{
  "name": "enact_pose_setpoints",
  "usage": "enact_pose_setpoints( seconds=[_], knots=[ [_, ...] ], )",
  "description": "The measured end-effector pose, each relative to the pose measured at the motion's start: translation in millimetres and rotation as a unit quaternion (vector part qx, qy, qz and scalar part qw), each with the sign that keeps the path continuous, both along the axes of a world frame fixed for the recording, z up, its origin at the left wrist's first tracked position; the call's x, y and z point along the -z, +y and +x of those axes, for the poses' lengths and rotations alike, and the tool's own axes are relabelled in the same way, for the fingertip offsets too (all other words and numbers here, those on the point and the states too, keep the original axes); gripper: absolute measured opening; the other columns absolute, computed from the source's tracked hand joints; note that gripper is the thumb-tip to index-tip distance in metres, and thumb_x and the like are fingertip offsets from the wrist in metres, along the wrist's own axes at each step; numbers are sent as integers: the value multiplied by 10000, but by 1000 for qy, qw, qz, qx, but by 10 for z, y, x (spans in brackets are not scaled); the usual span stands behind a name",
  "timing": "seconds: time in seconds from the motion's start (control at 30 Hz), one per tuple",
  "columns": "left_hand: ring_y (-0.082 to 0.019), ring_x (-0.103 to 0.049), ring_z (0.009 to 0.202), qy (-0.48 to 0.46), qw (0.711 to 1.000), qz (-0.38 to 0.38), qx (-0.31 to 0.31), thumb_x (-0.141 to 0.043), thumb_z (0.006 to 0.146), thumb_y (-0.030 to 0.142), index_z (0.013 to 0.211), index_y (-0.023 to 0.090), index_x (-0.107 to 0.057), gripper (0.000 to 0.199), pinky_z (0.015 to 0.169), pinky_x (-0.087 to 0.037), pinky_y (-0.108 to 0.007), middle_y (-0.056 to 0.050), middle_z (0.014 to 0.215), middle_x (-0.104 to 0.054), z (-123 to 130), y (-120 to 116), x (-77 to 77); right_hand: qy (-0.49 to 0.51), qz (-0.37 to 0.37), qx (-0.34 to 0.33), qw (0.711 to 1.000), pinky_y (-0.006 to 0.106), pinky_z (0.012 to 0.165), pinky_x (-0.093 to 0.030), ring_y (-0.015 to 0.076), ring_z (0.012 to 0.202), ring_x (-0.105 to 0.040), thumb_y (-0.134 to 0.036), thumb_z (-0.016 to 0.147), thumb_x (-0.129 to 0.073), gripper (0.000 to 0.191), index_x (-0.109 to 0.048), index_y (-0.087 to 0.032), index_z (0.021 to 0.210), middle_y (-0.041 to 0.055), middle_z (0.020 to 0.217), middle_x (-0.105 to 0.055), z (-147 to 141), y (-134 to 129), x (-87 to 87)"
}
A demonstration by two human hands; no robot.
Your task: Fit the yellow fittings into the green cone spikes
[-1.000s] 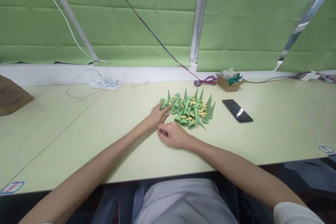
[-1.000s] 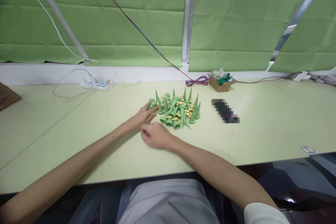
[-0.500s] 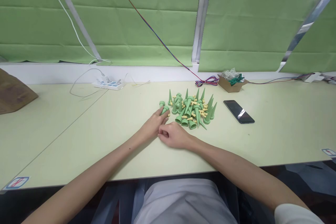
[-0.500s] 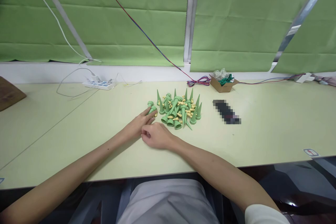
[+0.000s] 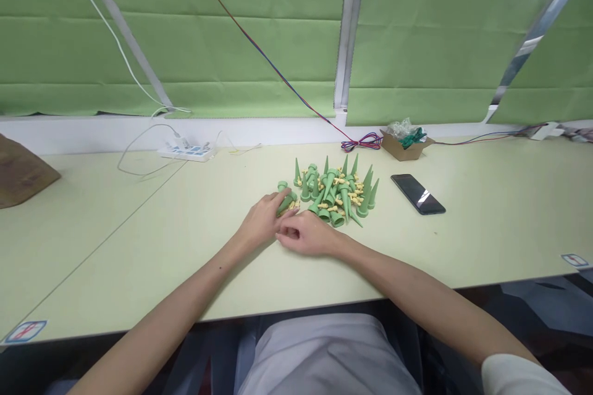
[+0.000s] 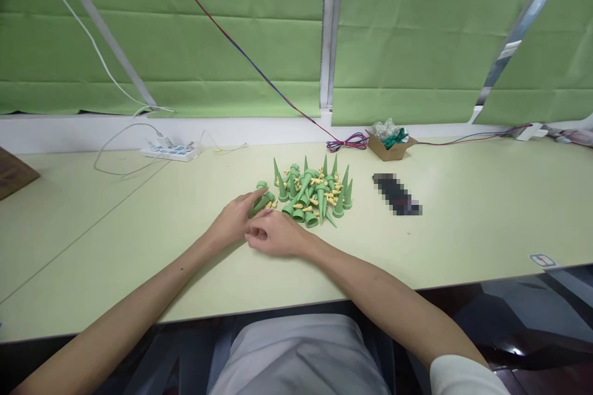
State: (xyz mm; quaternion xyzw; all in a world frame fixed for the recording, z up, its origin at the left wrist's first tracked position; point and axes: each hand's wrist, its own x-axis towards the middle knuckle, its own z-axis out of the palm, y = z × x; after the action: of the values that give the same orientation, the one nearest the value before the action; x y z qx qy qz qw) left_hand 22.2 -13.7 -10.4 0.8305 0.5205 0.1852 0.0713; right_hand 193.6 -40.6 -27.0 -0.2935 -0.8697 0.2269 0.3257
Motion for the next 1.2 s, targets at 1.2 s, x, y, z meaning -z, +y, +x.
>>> enact_pose_setpoints(
  seconds=[1.2],
  knots=[
    [-176, -595, 684, -138, 990, -11, 24, -462, 952, 317, 1176, 208, -568, 270, 684, -427, -274, -1, 758, -656, -142, 166, 47, -115, 22, 137, 984, 334, 825, -490, 225, 935, -658, -60, 938, -463, 365, -573, -142, 1277, 127, 1136, -681, 13, 64, -1]
  ],
)
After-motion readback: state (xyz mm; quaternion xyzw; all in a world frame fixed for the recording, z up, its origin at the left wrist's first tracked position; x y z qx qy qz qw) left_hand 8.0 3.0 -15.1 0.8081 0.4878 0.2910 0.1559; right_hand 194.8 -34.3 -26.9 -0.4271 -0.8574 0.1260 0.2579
